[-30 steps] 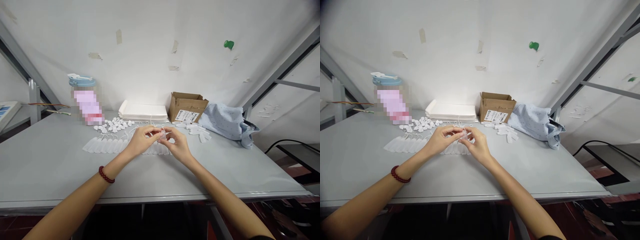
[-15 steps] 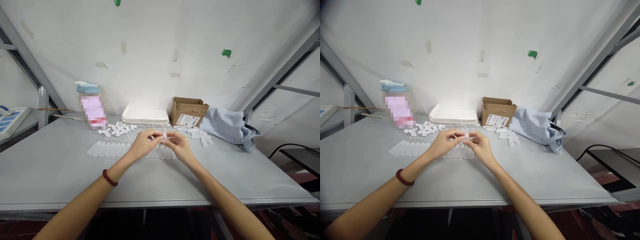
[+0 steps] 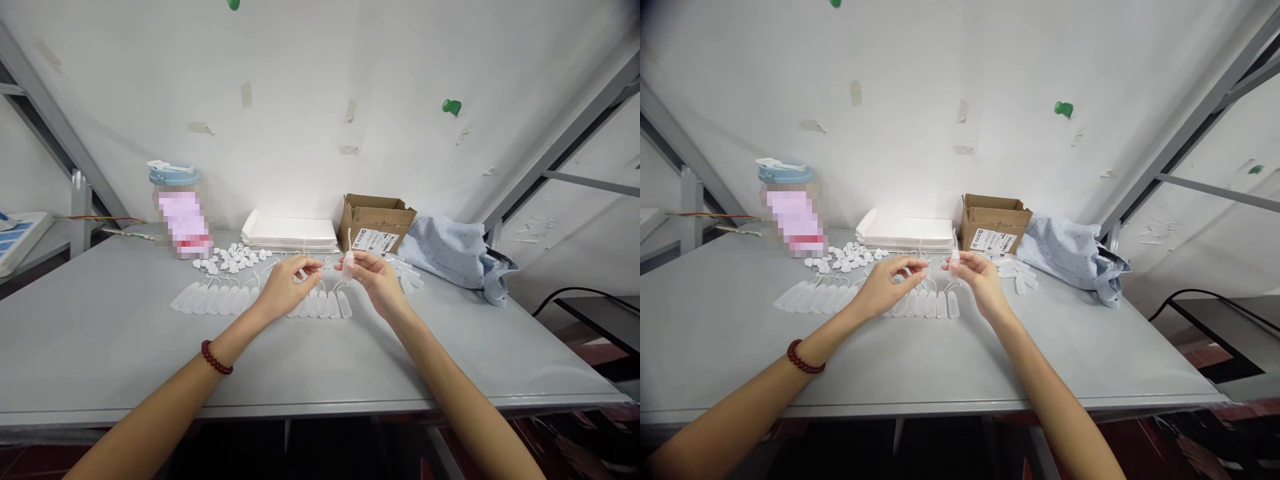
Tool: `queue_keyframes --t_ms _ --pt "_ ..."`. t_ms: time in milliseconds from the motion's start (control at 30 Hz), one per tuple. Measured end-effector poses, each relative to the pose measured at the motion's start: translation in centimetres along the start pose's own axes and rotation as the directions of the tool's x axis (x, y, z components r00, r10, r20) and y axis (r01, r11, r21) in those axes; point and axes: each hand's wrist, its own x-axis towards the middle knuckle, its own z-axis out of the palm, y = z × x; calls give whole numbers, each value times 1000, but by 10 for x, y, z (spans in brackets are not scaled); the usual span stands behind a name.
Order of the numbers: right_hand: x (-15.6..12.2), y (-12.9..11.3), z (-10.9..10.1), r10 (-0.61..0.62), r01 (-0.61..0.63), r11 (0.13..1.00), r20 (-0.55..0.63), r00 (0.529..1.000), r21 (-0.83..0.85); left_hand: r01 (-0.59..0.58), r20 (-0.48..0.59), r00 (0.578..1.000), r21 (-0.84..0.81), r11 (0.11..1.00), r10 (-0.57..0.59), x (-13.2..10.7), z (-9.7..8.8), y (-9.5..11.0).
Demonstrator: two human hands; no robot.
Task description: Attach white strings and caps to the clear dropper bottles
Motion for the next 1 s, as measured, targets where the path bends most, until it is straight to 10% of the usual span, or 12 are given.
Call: queue_keyframes --t_ms 167,467,1000 --pt "12 -5 -27 16 -3 998 -196 981 70 38 -8 999 35 999 -38 -1 -1 1" --pt "21 7 -41 229 -234 969 64 971 78 4 1 1000 77 997 -4 -1 0 0" --pt "9 9 -17 6 -23 987 -109 994 -158 -113 43 993 135 984 108 -4 5 -5"
